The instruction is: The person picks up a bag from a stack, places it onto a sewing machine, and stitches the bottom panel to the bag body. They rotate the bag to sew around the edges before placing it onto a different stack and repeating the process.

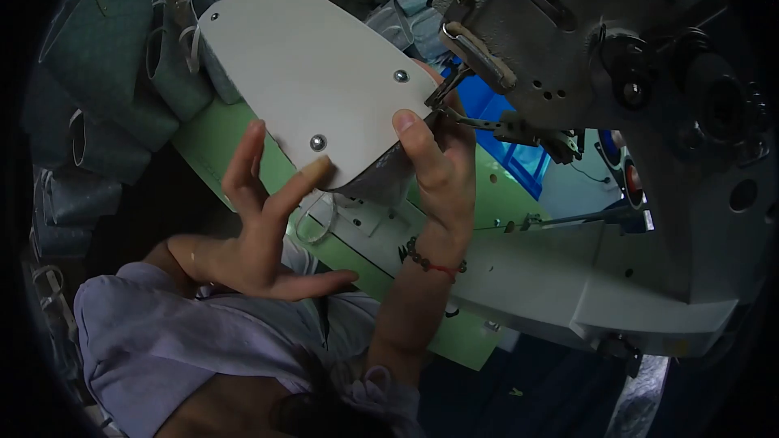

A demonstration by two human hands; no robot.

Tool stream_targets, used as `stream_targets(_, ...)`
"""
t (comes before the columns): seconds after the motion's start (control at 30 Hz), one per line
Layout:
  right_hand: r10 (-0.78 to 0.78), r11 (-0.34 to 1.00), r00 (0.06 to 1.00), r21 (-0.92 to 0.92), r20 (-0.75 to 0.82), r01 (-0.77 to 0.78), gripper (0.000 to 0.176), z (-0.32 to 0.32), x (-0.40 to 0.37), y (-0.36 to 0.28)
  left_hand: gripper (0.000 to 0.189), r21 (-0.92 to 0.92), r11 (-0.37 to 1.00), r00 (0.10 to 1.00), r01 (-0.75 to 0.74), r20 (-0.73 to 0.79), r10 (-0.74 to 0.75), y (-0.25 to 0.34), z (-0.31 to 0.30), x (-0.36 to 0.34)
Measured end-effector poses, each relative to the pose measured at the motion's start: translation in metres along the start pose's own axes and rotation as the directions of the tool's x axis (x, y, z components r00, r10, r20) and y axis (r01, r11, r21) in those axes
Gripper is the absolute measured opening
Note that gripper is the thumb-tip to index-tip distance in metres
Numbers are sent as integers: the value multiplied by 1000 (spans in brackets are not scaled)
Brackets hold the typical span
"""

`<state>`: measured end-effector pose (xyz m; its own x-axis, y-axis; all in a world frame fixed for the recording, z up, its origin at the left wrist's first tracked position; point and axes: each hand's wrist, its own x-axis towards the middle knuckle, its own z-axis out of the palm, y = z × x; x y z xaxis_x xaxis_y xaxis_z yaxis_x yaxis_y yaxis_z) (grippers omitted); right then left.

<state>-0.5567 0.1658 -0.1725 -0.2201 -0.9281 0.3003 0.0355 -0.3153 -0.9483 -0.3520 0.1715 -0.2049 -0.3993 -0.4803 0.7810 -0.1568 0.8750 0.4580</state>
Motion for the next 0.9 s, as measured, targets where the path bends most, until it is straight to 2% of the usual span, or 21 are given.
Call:
stream_targets(0.03, 12, 1000, 1000, 4, 9, -12, 59, -1, 0, -1, 85, 77, 994, 983, -79, 170, 65, 2, -19, 5)
stream_targets(0.07, 23, 1000, 1000, 9, 18, -23, 57, 0, 0, -2, 85, 81, 994, 984, -75, 167, 61, -1, -38, 21)
stream_targets(0.1, 19, 1000, 1000, 12, 21, -19, 57, 0, 0, -2, 85, 161, 959, 913, -234, 376, 160, -13, -59, 50)
stream_targets(0.13, 18, 999, 1000, 30, 15, -18, 57, 1, 1, -1, 85, 201, 893, 787, -403, 575, 225, -30, -72, 77)
stream_targets(0.2, 5, 999, 1000, 51, 4, -5, 56, 0, 1, 0, 95, -6, 803, 597, -596, 665, 448, -67, -74, 132)
stream_targets(0.23, 11, 999, 1000, 45, 17, -11, 56, -1, 0, -1, 99, -42, 756, 471, -653, 760, 449, -81, -71, 152)
stream_targets(0.27, 7, 999, 1000, 44, 27, -9, 56, -1, 0, -1, 99, -40, 741, 455, -670, 766, 453, -86, -66, 160)
stream_targets(0.33, -20, 998, 1000, 51, 13, 19, 56, 0, -2, -1, 100, -220, 798, 363, -561, 801, 476, -98, -51, 171)
stream_targets(0.37, -14, 999, 1000, 42, 7, 13, 56, -1, -2, -1, 100, -296, 786, 357, -543, 766, 535, -99, -45, 171)
stream_targets(0.4, -30, 998, 1000, 47, -1, 30, 56, -2, -2, -1, 100, -295, 777, 344, -556, 769, 539, -102, -43, 170)
stream_targets(0.47, 57, 996, 997, 62, 45, -60, 66, -4, -2, 0, 101, -367, 780, 373, -507, 723, 582, -101, -42, 170)
stream_targets(0.5, 56, 997, 998, 59, 36, -58, 66, -3, -5, -1, 101, -375, 776, 367, -508, 720, 588, -102, -42, 170)
stream_targets(0.57, 30, 997, 998, 71, 60, -35, 81, 4, -14, -5, 100, -334, 795, 383, -506, 739, 554, -97, -45, 172)
stream_targets(0.6, 41, 997, 997, 65, 61, -45, 81, 9, -19, -6, 100, -338, 798, 390, -499, 735, 555, -96, -45, 174)
stream_targets(0.67, 6, 995, 1000, 96, 0, -6, 94, 18, -28, -6, 103, -315, 801, 368, -509, 762, 533, -96, -46, 177)
stream_targets(0.77, 36, 999, 999, 26, 9, -36, 95, 19, -31, -10, 97, -311, 800, 370, -514, 761, 533, -94, -46, 181)
stream_targets(0.9, 46, 998, 999, 39, 8, -47, 94, 17, -28, -10, 97, -271, 801, 375, -535, 773, 512, -91, -45, 185)
